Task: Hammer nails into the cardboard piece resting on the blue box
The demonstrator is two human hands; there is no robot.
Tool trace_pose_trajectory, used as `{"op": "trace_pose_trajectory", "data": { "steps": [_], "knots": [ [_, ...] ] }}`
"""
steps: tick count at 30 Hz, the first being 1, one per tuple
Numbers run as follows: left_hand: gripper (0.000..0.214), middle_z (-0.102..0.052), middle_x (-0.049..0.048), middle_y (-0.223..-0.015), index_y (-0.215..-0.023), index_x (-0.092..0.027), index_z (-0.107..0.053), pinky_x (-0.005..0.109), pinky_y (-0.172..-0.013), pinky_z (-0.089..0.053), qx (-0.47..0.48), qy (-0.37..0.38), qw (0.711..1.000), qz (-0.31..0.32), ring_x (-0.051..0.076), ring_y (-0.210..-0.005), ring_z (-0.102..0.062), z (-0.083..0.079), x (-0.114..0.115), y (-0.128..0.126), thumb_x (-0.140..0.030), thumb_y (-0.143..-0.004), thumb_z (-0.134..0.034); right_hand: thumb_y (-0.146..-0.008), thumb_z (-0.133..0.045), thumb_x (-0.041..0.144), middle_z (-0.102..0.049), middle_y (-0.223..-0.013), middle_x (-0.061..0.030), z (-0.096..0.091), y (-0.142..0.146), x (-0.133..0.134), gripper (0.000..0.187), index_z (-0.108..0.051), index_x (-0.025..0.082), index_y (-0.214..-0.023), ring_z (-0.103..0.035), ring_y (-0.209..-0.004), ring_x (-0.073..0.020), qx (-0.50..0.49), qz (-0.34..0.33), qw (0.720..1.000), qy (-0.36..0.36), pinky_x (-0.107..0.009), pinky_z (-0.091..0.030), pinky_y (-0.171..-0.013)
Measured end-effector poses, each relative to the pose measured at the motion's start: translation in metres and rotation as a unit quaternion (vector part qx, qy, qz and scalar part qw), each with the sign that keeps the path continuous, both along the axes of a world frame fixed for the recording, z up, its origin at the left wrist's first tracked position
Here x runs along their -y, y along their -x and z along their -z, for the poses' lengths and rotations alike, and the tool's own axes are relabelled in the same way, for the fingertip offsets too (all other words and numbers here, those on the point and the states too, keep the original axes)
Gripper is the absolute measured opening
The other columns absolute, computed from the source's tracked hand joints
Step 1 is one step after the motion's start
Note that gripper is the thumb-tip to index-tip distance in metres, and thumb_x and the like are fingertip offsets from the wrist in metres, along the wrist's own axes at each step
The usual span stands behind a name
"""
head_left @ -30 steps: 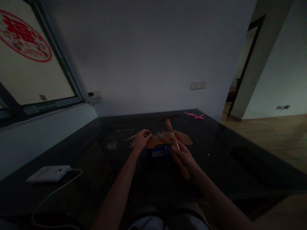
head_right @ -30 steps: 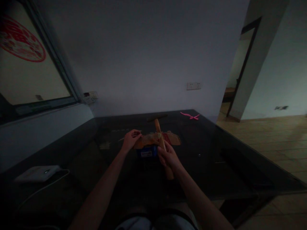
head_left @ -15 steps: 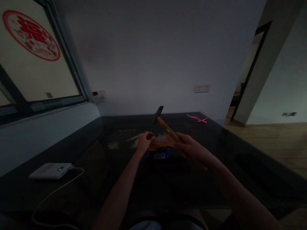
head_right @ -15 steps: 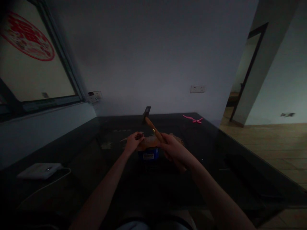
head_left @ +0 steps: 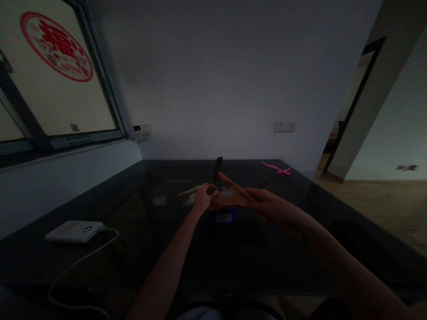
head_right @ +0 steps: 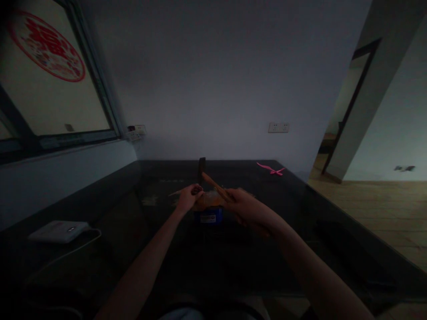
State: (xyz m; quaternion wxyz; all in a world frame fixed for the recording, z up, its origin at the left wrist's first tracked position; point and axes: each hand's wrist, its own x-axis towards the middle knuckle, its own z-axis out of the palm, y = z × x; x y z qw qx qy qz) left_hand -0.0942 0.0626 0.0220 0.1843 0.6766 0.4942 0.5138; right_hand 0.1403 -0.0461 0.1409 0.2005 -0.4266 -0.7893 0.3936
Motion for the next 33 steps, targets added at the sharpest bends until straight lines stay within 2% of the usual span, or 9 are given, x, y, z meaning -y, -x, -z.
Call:
{"op": "trace_pose_trajectory", "data": {
  "steps": [4, 9, 16, 21, 27, 33],
  "knots": [
    [0.013, -0.068, 0.0063, -0.083, -0.083, -0.014, -0.063, 0.028, -0.071, -0.049, -0.029, -0.004, 1.0, -0.012, 0.017, -0.076, -0.063, -0.002, 0.002, 0.001, -0.015, -0.07, -0.063, -0.081, -0.049, 0.025, -0.049, -0.059, 0.0052, 0.002, 0.0, 0.002, 0.042, -0.046, 0.018, -0.122, -0.043, -0.037, -0.0055, 0.005, -0.008, 1.0, 0.006, -0.015, -0.035, -0.033],
    [0.01, -0.067, 0.0052, -0.077, -0.08, -0.013, -0.063, 0.026, -0.069, -0.049, -0.011, -0.001, 1.0, 0.002, 0.015, -0.073, -0.063, -0.004, 0.003, 0.0, -0.014, -0.07, -0.063, -0.082, -0.048, 0.028, -0.044, -0.055, 0.0064, -0.004, -0.003, 0.005, 0.039, -0.047, 0.016, -0.119, -0.042, -0.036, -0.005, -0.007, 0.009, 1.0, 0.023, -0.015, -0.034, -0.032],
    [0.011, -0.068, 0.006, -0.08, -0.08, -0.013, -0.064, 0.028, -0.069, -0.049, -0.035, -0.001, 0.999, -0.007, 0.017, -0.075, -0.063, -0.005, 0.003, 0.002, -0.015, -0.07, -0.064, -0.081, -0.05, 0.025, -0.048, -0.061, 0.0054, 0.001, -0.003, 0.004, 0.041, -0.046, 0.018, -0.121, -0.042, -0.037, -0.0044, 0.0, 0.006, 1.0, 0.013, -0.015, -0.035, -0.032],
    [0.01, -0.067, 0.0055, -0.078, -0.08, -0.013, -0.064, 0.027, -0.069, -0.049, -0.022, 0.007, 1.0, -0.005, 0.015, -0.073, -0.063, -0.004, 0.002, 0.002, -0.014, -0.07, -0.063, -0.081, -0.048, 0.027, -0.044, -0.055, 0.0065, -0.005, -0.005, 0.007, 0.038, -0.048, 0.015, -0.118, -0.042, -0.035, -0.0048, -0.006, 0.015, 1.0, 0.024, -0.015, -0.034, -0.031],
    [0.014, -0.068, 0.0057, -0.08, -0.083, -0.014, -0.064, 0.028, -0.068, -0.048, -0.059, 0.005, 0.998, -0.023, 0.017, -0.075, -0.062, -0.005, 0.002, 0.003, -0.019, -0.07, -0.065, -0.078, -0.052, 0.023, -0.049, -0.064, 0.0049, 0.005, -0.003, 0.001, 0.045, -0.046, 0.017, -0.123, -0.041, -0.037, -0.0037, -0.003, 0.008, 1.0, 0.011, -0.014, -0.034, -0.032],
    [0.01, -0.067, 0.0049, -0.079, -0.081, -0.014, -0.064, 0.027, -0.069, -0.048, -0.046, -0.002, 0.999, -0.006, 0.016, -0.075, -0.062, -0.005, 0.003, 0.002, -0.017, -0.071, -0.063, -0.081, -0.049, 0.026, -0.046, -0.061, 0.0054, 0.003, -0.006, 0.005, 0.043, -0.045, 0.017, -0.122, -0.042, -0.038, -0.0048, -0.026, 0.003, 1.0, 0.01, -0.015, -0.036, -0.033]
  ]
}}
